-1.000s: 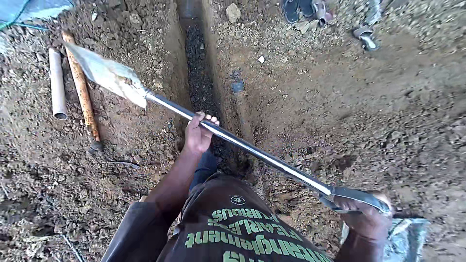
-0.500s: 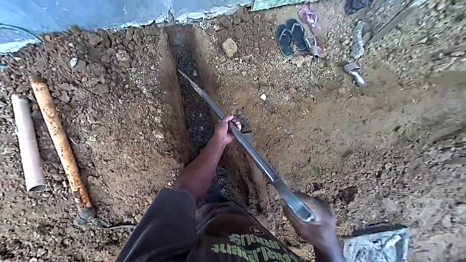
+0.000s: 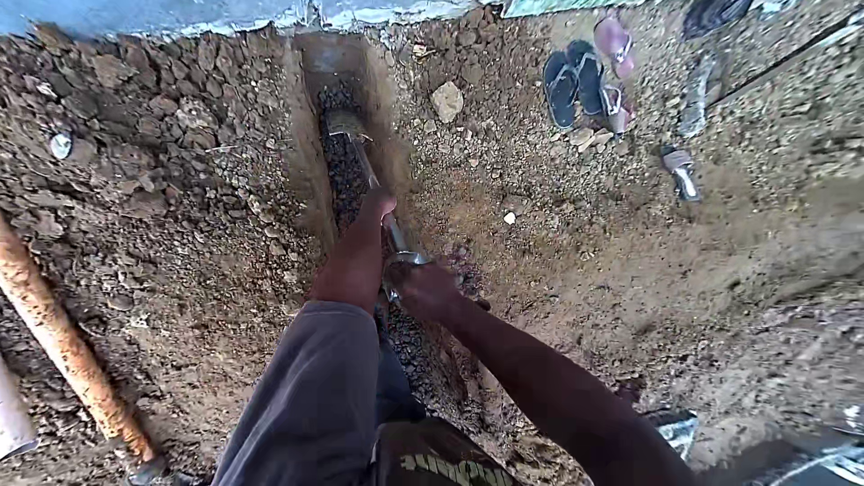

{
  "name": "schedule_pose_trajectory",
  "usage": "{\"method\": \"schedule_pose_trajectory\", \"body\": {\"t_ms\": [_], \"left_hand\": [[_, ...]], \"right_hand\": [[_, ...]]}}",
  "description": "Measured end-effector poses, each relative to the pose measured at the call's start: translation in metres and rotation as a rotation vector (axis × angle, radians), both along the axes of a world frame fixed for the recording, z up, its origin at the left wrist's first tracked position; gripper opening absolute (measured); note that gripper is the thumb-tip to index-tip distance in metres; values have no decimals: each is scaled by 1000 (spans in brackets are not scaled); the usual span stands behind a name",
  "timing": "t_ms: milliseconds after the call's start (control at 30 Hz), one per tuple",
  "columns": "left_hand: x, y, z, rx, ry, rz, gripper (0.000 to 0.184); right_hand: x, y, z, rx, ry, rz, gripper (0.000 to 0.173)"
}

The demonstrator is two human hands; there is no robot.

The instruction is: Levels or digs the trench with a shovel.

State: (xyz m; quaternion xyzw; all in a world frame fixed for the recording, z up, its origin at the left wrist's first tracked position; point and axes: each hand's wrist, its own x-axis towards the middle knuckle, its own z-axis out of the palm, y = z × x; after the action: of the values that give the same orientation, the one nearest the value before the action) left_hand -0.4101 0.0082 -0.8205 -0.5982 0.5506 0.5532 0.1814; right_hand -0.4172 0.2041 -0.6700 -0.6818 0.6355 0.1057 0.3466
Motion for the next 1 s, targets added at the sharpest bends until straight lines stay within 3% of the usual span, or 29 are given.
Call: {"method": "schedule_pose_trajectory", "body": {"t_ms": [67,167,300,367,400,533,700,867,933,1000], "left_hand": [[8,30,8,52,-63,-107,77],[21,88,4,148,-60,-4,52],[33,153,28,228,-20,-11,74],[38,182,47,238,27,106,69],[39,191,56,260,93,189,78],[27,209,81,253,285,486,91],[13,151,88,145,350,521,88],[0,46,25,61,225,447,72],[7,35,11,70,106,333,82],[13,55,1,92,56,308,83]], "right_hand": [[11,35,-1,85,-58,-14,35],[17,78,32,265,-109,10,31],[17,121,80,404,-133,-29,33],[15,139,105,369,-136,-25,29],[11,145,117,323,-127,-14,27],[-11,174,137,-155,-60,76,11],[-17,122,134,-39,-69,127,18],[-25,16,73,75,-98,195,17],[-17,6,46,106,-124,206,18],[-6,29,35,170,-156,216,21]]}}
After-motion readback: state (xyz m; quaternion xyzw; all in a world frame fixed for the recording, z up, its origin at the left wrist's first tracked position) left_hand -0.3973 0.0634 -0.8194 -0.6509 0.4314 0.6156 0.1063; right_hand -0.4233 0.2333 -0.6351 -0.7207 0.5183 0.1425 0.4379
